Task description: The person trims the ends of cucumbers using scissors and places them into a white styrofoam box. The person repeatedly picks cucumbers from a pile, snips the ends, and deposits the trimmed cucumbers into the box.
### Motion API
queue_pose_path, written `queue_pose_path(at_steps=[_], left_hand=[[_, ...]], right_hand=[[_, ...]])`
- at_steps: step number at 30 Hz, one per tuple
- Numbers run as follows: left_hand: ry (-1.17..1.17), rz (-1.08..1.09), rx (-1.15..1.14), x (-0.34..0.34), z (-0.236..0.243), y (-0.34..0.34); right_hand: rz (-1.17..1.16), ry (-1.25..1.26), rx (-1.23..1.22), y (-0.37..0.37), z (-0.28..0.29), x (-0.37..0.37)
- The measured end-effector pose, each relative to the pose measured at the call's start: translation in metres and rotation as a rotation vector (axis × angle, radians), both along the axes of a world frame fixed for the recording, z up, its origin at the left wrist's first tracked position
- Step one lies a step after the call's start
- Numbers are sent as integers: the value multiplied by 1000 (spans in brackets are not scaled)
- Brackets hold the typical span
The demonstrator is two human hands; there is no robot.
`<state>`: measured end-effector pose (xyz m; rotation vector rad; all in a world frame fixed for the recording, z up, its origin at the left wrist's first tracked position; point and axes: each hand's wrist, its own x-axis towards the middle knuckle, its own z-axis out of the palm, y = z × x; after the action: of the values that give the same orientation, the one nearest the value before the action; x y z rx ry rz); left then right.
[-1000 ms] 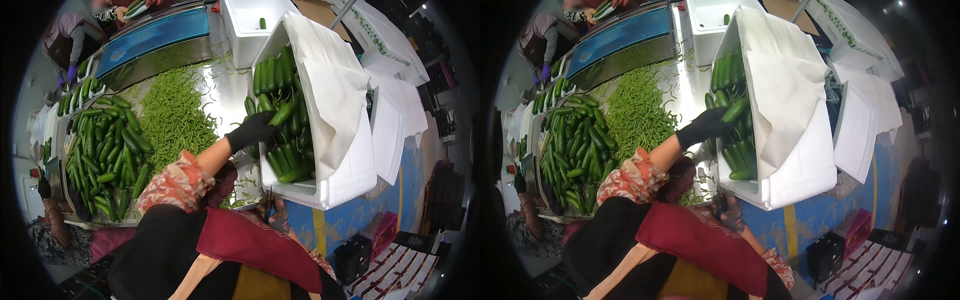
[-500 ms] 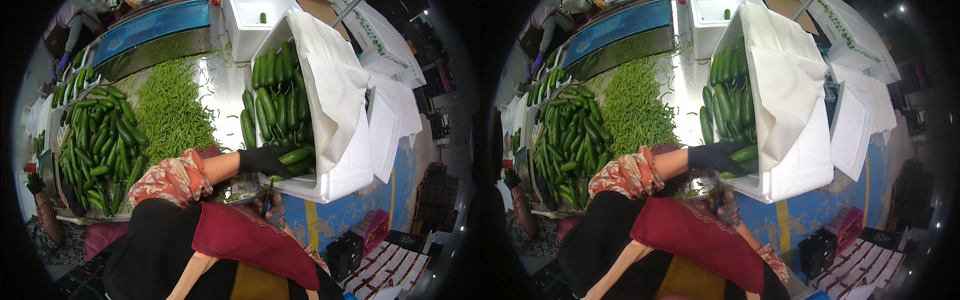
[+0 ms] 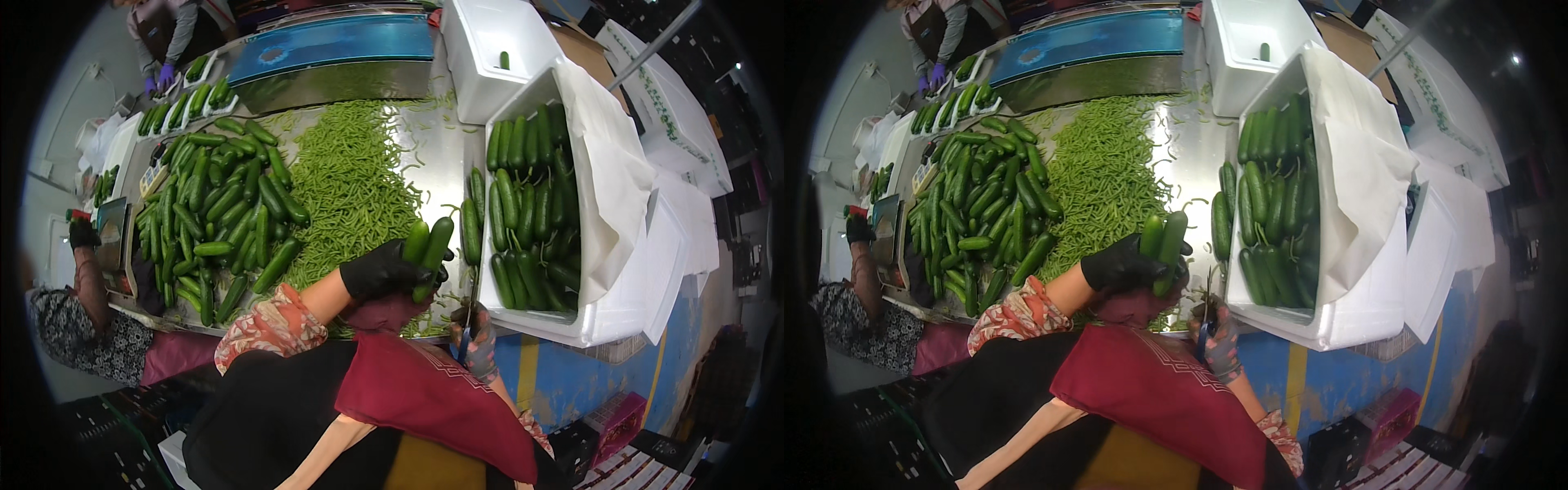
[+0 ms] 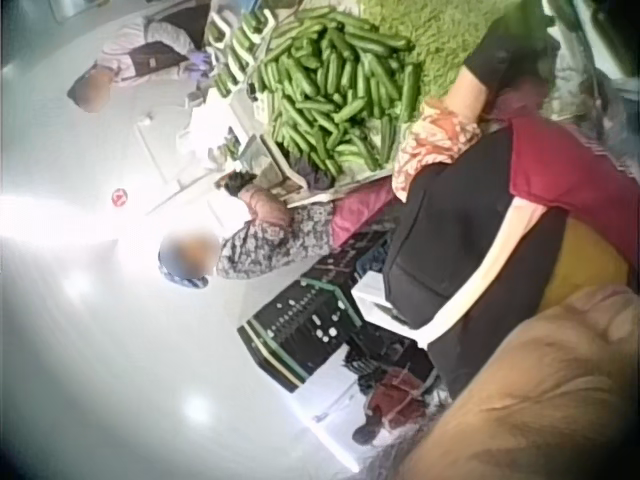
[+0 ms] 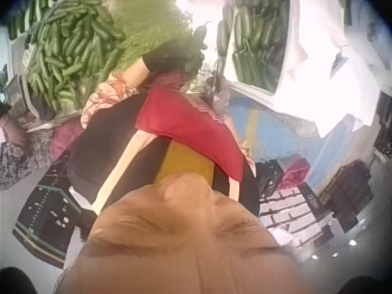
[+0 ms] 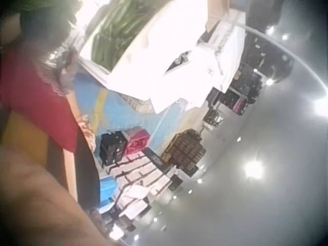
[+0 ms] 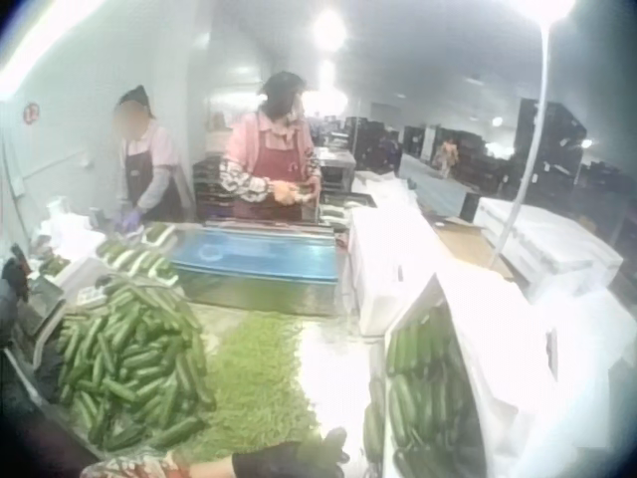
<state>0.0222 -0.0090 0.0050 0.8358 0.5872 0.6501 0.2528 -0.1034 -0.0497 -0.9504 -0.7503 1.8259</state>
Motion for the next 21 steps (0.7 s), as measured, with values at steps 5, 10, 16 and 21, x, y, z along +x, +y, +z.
queue_pose_path(at_steps=[5,10,16,21], left_hand=[[424,-12,338,-33,9,-10],[704,-86,587,-50,18,-22],[796,-20,515,-62,32,-28],[-558,433,-572,-53,9,-26]], right_hand=[[-19,92,-274,16,7,-15],[134,-67,87,21,20,-24],[70,-183,56,17,7,-29],[-10,-280,169,11,1,-48]])
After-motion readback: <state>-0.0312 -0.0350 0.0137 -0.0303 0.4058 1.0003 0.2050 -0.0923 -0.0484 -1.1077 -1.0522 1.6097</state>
